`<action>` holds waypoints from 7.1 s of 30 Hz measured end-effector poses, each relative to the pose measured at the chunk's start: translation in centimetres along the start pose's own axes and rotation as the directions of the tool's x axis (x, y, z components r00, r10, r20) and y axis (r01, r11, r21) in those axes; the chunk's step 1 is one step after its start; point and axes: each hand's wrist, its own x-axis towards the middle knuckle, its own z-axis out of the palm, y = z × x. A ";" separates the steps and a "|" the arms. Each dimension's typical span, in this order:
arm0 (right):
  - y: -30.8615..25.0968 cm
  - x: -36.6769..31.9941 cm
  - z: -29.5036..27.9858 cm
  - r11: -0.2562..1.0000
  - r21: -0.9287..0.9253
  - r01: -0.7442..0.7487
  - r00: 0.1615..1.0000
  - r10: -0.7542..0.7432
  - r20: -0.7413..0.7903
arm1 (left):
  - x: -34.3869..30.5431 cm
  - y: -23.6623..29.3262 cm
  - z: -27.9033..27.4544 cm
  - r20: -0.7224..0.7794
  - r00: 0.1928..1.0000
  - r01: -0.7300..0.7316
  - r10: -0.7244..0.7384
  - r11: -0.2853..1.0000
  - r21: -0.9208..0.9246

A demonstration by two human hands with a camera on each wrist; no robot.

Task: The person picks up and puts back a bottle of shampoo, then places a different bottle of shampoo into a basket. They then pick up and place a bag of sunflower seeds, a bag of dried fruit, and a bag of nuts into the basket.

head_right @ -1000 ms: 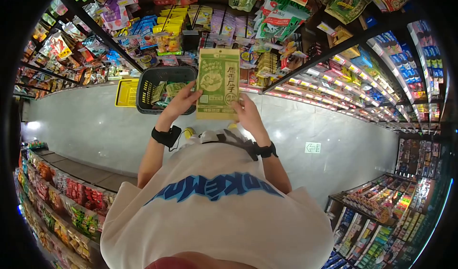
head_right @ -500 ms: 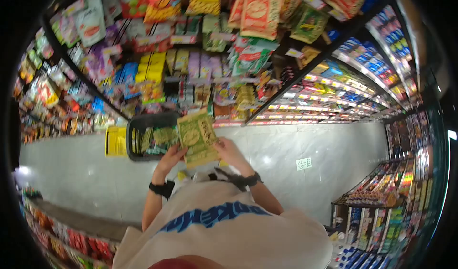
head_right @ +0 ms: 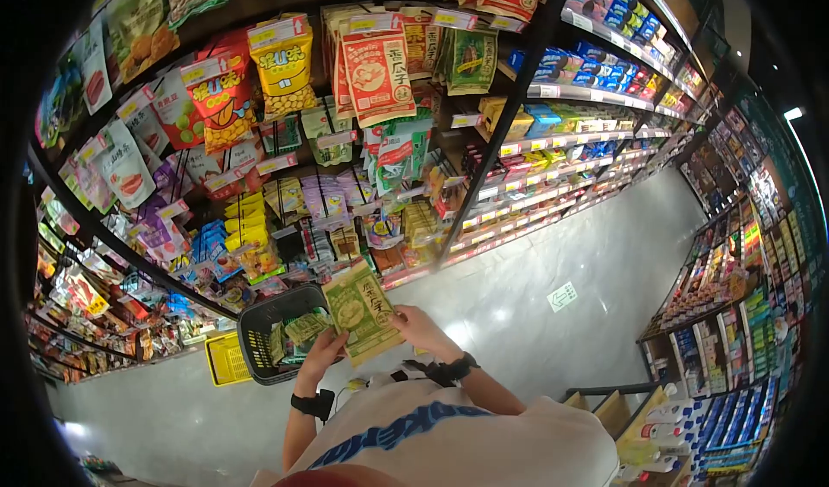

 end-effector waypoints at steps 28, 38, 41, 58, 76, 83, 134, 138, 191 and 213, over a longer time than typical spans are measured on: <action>2.3 8.7 -36.8 0.912 0.348 0.218 0.968 -0.157 -0.196 | 26.6 21.0 24.6 0.103 0.913 -0.408 0.395 0.886 0.218; 5.2 11.4 -35.7 0.975 0.167 0.148 0.986 -0.159 0.054 | 22.4 20.5 24.5 -0.202 0.891 -0.278 0.407 0.840 0.466; 4.2 10.9 -32.3 0.958 -0.182 0.221 0.966 -0.190 0.175 | 20.1 16.3 21.8 -0.229 0.892 -0.221 0.388 0.819 0.529; 0.8 -0.6 -7.7 0.834 -0.459 0.306 0.913 -0.121 0.389 | -4.1 -1.4 10.4 -0.400 0.860 -0.207 0.317 0.933 0.294; -1.9 -4.7 -2.3 0.838 -0.520 0.168 0.932 0.037 0.360 | -8.7 -3.0 5.7 -0.309 0.911 -0.247 0.273 0.961 0.121; -1.3 -3.6 -0.4 0.807 -0.546 0.224 0.905 0.035 0.424 | -10.6 -2.3 4.9 -0.377 0.895 -0.191 0.240 0.968 0.164; -3.6 -3.8 -3.7 0.826 -0.517 0.226 0.891 0.039 0.452 | -7.5 -2.0 6.2 -0.222 0.952 -0.203 0.212 0.977 0.064; -3.0 -4.0 -2.8 0.835 -0.493 0.247 0.893 0.002 0.451 | -9.3 -1.5 6.3 -0.241 0.947 -0.219 0.212 0.976 -0.002; 3.8 0.6 1.9 0.871 -0.427 -0.244 0.776 0.439 0.452 | -7.5 -19.6 -4.8 -0.270 0.830 0.174 -0.489 0.685 -0.707; 44.9 37.1 49.5 0.771 -0.329 0.545 0.213 0.252 0.944 | 15.1 -40.4 -41.4 -0.545 0.535 0.051 -0.645 0.669 -0.742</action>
